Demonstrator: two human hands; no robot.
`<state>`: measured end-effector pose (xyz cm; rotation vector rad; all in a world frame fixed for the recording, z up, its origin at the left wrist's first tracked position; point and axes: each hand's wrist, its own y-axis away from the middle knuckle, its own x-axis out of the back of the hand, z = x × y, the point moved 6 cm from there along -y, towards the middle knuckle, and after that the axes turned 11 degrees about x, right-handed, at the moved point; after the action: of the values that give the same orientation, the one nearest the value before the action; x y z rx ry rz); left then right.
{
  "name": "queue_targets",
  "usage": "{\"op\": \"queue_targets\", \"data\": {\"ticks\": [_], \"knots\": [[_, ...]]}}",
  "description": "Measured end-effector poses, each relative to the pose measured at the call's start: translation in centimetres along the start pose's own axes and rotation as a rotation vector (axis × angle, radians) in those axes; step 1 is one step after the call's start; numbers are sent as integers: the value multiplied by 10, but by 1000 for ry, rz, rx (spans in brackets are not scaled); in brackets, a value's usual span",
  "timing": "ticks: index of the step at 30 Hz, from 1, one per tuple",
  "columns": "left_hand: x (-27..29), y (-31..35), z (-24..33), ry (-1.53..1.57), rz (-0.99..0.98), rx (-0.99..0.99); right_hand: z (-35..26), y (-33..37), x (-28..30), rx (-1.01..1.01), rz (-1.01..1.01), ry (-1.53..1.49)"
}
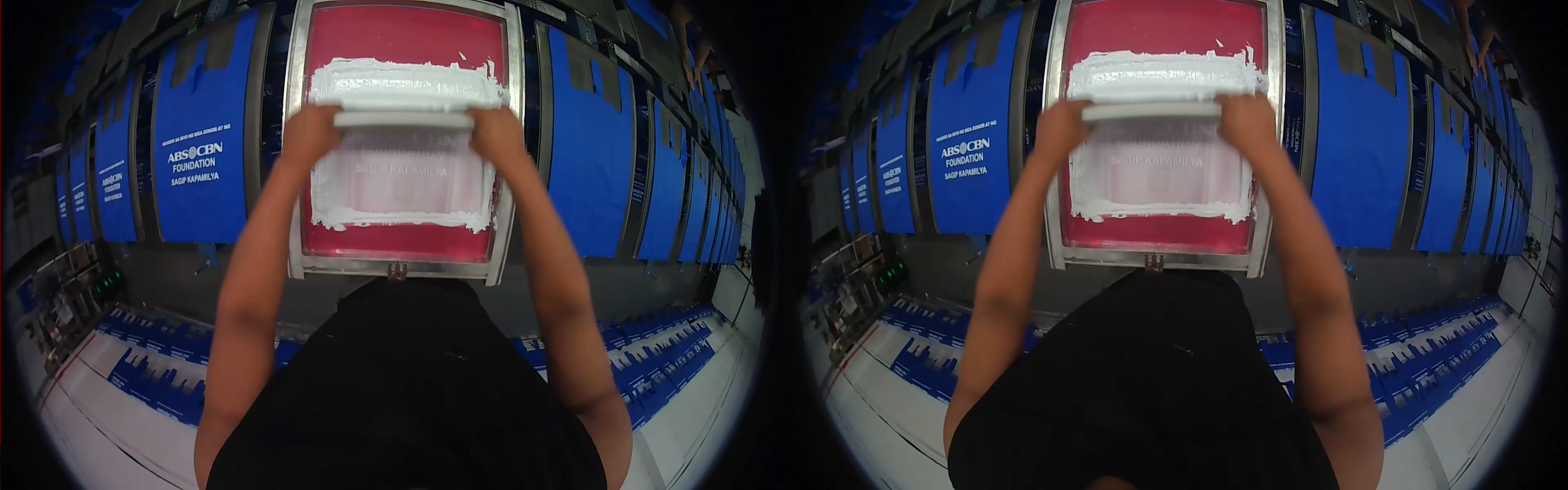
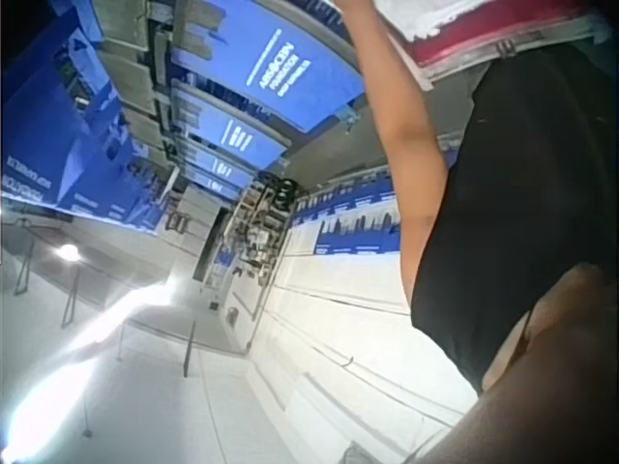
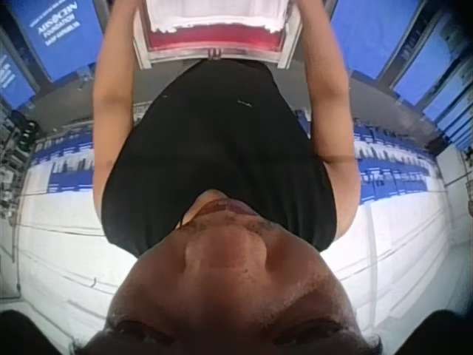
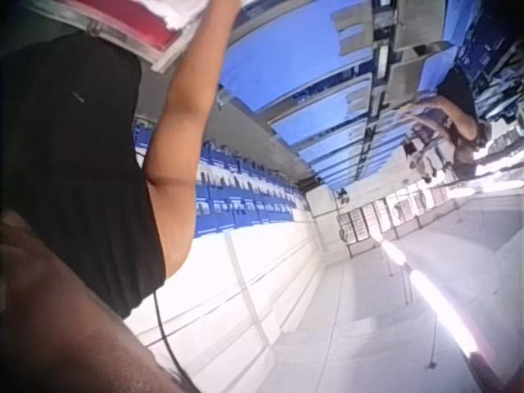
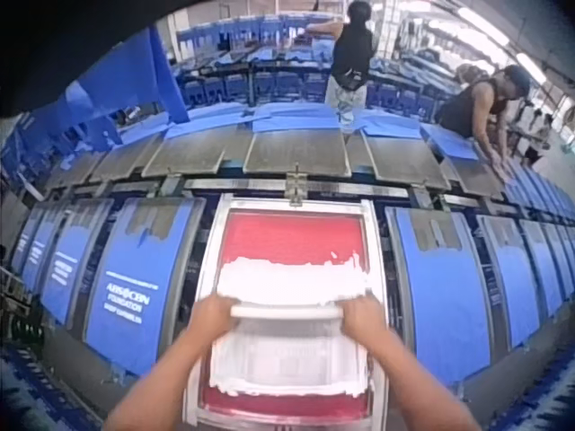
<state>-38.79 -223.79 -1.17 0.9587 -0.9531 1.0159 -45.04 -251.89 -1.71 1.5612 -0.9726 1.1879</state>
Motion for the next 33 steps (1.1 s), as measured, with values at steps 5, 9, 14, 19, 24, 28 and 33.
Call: {"op": "queue_targets", "data": {"ticks": [5,9,14,19,24,28,33], "knots": [[24,-39,3,14,24,-45,13,-29,44,-14,-16,-68],[7,106,-13,61,-136,-67,-56,101,30,47,-64,-143],[-29,153,-6,156,4,-185,-73,149,-23,75,245,-210],[2,-10,1,-12,-9,-35,-3,4,4,-12,-45,-42],[35,-74,20,34,-134,-25,45,-59,37,-6,-34,-128],[72,-57,2,273,230,-43,41,-71,82,7,-71,-128],[52,88,-2,382,-116,185,60,-96,89,72,-71,-172]]}}
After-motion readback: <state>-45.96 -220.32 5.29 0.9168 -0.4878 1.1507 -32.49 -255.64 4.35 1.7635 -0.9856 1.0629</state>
